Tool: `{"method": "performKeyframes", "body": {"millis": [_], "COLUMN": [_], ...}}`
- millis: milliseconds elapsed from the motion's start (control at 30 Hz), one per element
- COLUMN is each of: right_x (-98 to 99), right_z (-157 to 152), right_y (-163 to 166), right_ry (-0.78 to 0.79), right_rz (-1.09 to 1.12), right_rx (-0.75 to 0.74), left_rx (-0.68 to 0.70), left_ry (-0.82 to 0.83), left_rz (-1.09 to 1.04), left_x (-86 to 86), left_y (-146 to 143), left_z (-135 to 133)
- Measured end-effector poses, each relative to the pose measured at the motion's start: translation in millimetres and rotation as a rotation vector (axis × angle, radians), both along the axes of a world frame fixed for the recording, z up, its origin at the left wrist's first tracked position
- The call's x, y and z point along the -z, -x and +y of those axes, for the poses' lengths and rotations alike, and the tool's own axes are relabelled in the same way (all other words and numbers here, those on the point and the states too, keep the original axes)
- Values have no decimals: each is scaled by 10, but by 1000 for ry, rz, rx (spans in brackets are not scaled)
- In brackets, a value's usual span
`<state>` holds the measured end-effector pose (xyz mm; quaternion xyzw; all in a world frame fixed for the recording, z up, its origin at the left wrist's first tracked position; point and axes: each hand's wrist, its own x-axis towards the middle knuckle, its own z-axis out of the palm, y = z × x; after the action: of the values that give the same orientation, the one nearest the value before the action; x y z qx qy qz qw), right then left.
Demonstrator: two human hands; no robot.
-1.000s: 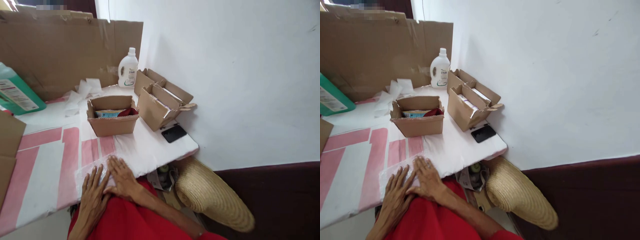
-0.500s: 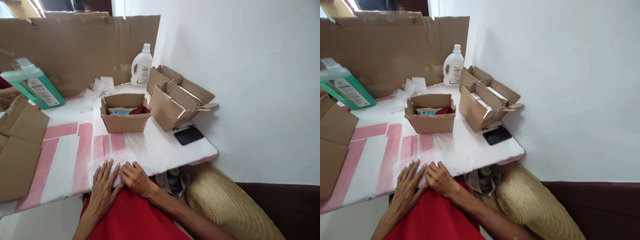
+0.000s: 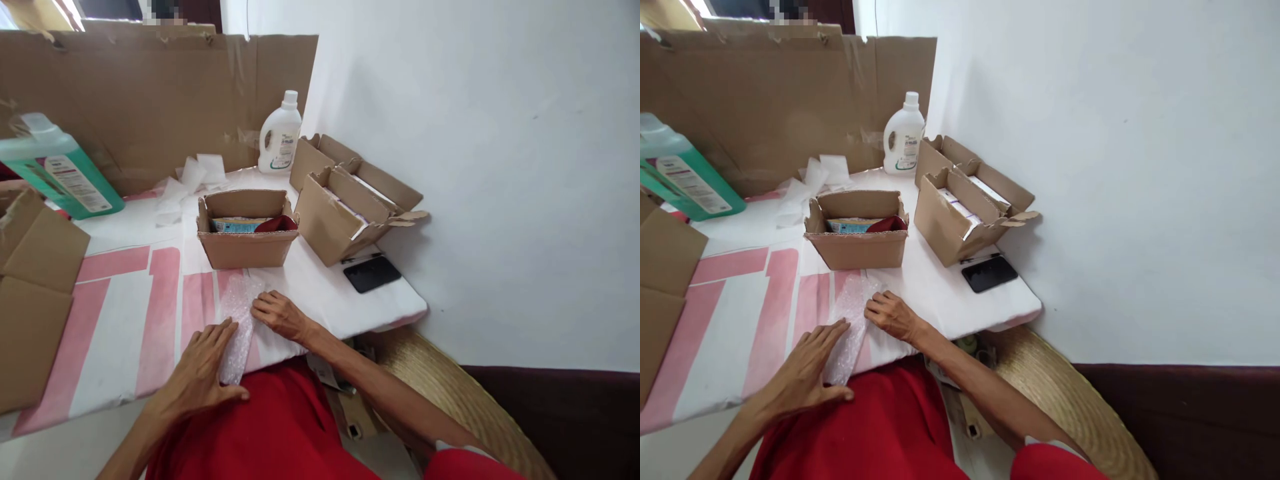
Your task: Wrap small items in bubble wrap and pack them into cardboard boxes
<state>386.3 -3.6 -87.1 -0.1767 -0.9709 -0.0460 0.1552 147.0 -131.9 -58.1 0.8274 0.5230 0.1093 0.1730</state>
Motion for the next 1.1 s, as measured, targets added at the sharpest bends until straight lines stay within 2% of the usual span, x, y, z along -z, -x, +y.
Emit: {"method": "performKeyframes", "body": {"millis": [67, 167, 300, 433, 600, 800, 933, 1033, 1100], "right_x": [-53, -123, -156, -120, -26, 37, 79, 77, 52], "right_z": [-188, -571, -876, -894, -874, -881, -936, -969, -962], "right_y": [20, 111, 202, 174, 166, 197, 204, 234, 270], "right_ry": [21, 66, 110, 131, 35, 73, 251, 522, 697], "right_rz": [40, 84, 42, 18, 119, 245, 471, 655, 741], "right_rx": [-8, -105, -145, -124, -133, -145, -68, 104, 255], "left_rx": [42, 11, -22, 24, 20, 9, -25, -85, -77], "left_ry": [114, 342, 546, 587, 599, 621, 661, 724, 737], "left_rz": [-74, -207, -376, -478, -518, -548, -555, -545, -535], "left_x": [-96, -224, -271, -215, -164, -187, -274, -356, -386], "left_y": [119, 272, 403, 473, 496, 495, 471, 461, 465], "left_z": [71, 218, 441, 583, 664, 707, 702, 688, 678]}}
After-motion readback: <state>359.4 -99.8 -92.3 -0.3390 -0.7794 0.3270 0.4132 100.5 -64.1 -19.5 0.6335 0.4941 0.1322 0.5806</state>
